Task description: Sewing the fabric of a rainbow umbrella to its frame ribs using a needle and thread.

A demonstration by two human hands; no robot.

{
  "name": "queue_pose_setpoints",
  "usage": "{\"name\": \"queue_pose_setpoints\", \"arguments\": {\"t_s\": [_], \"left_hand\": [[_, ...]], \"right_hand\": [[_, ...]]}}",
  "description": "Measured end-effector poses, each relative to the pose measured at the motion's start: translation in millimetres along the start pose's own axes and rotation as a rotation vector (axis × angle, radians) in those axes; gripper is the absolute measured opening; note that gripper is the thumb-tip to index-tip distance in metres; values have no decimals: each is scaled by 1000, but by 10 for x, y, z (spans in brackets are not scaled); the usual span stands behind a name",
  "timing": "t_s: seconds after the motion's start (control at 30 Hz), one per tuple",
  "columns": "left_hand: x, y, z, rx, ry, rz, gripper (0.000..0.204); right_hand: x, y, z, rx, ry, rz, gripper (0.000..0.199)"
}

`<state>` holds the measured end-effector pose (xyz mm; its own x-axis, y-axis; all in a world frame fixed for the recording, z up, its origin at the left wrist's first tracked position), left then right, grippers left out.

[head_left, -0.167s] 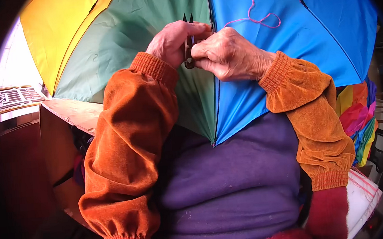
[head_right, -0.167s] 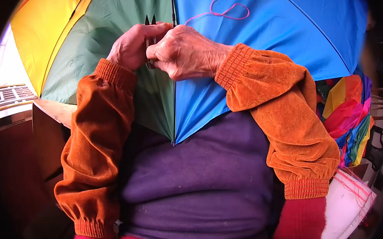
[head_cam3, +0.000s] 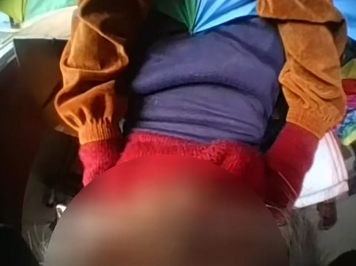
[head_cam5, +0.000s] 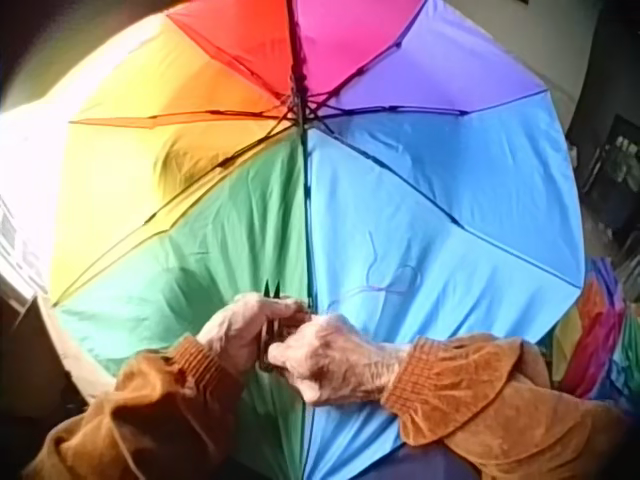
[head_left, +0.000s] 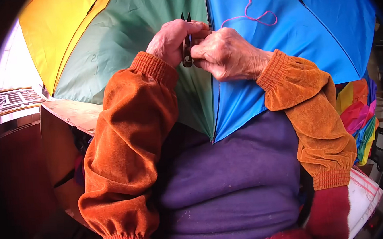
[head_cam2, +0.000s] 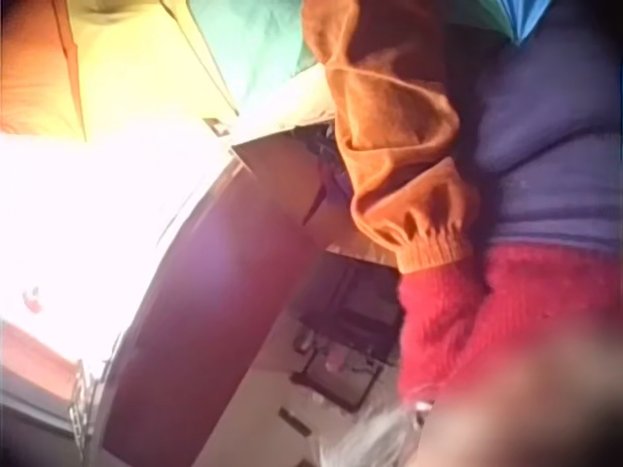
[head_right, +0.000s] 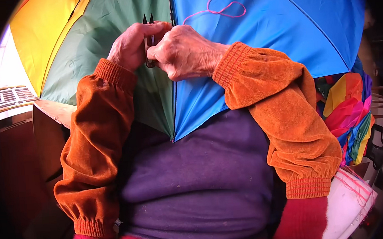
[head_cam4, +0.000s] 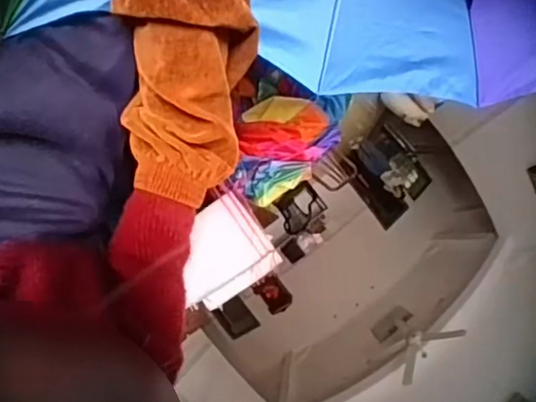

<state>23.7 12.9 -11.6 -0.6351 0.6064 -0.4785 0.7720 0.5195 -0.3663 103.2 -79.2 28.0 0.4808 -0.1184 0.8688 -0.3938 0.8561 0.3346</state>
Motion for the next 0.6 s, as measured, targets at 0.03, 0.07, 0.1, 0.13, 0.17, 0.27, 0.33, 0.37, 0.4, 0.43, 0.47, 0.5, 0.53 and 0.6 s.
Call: {"name": "queue_pose_setpoints", "arguments": {"t_s": [0.03, 0.07, 0.1, 0.13, 0.17, 0.27, 0.33, 0.37, 0.4, 0.43, 0.47, 0.5, 0.53, 0.6], "left_hand": [[16, -2, 5, 9, 18, -18, 22], [39, 1, 4, 17, 35, -38, 22], [61, 8, 4, 18, 37, -41, 22], [79, 21, 8, 35, 10, -13, 21], [67, 50, 12, 53, -18, 24, 21], [156, 74, 44, 60, -17, 66, 21], [183, 39, 11, 34, 37, 100, 22], [177, -7, -37, 31, 45, 99, 22], [195, -80, -101, 0, 164, 46, 22], [169, -187, -165, -32, 285, -3, 23], [143, -303, -230, -68, 406, -53, 24], [106, -431, -294, -80, 417, -48, 24], [-86, -271, -242, -234, 607, 9, 25], [11, -759, -432, -526, 871, -7, 27]], "right_hand": [[-21, -12, 30, 34, -42, -4, 13], [-39, -15, 60, 69, -85, -8, 14], [-46, -15, 92, 70, -81, -10, 14], [-43, -21, 160, 140, -72, -16, 15], [-14, -44, 235, 203, -69, -19, 16], [-138, -106, 419, 278, -21, -8, 16], [-248, -122, 505, 291, 50, 29, 15], [-254, -108, 524, 295, 47, 22, 15], [-241, -80, 527, 226, 72, -12, 15], [-250, -77, 518, 155, 93, -49, 16], [-254, -64, 513, 86, 113, -86, 18], [-262, -47, 531, 91, 101, -98, 18], [-201, -248, 341, -37, 95, -158, 16], [-130, -63, 416, -71, 205, -309, 13]]}}
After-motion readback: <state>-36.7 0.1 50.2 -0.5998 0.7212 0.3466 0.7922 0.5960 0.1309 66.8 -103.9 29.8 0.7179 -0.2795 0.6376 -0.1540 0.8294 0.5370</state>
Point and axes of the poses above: each hand's wrist, its own y-axis towards the middle knuckle, its own x-axis out of the back of the hand, z = x × y, the point moved 3 cm from there along y, towards the middle knuckle, and after that the axes turned 6 degrees about -x, right-handed, at the moved point
